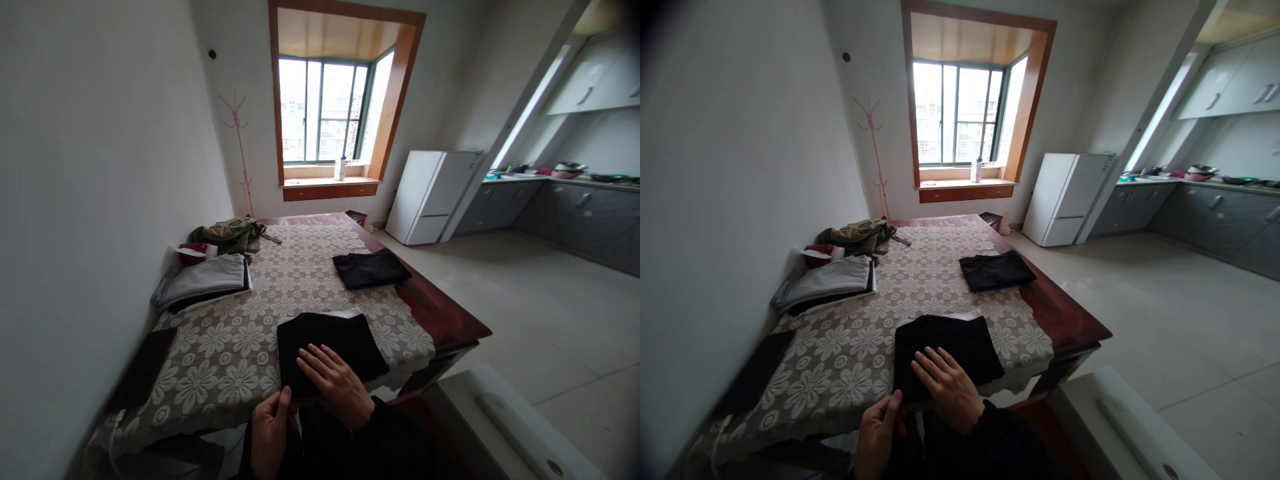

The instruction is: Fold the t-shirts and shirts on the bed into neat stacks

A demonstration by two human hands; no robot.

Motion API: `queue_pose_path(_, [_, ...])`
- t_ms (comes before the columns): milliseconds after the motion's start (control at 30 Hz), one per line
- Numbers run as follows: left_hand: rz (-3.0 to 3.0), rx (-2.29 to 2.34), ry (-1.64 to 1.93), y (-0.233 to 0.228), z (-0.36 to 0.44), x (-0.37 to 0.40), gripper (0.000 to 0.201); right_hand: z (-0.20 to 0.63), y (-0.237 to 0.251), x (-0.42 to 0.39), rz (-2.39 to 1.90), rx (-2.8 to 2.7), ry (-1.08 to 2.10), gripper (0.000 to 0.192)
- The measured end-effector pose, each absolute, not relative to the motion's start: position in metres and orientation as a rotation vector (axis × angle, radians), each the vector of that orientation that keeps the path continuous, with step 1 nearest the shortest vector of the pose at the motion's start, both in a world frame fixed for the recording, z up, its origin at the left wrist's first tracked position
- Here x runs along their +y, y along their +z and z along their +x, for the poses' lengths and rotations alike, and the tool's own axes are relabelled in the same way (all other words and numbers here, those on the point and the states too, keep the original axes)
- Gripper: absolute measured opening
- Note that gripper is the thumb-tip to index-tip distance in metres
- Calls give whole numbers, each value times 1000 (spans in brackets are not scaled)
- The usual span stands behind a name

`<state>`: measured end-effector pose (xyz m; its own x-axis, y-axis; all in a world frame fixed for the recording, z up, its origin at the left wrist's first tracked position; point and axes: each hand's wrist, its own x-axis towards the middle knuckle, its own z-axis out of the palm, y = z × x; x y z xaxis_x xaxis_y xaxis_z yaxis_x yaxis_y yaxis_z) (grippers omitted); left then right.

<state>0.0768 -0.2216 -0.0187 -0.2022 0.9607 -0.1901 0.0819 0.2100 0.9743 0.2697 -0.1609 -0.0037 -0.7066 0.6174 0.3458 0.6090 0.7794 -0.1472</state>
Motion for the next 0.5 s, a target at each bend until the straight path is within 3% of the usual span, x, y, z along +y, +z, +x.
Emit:
queue_pose_path(267, [892, 1433, 1178, -26, 89, -230, 67, 281, -3, -159, -857, -2626, 69, 81])
queue_pose_path(500, [958, 1286, 951, -25, 86, -220, 78, 285, -5, -155, -801, -2622, 69, 75])
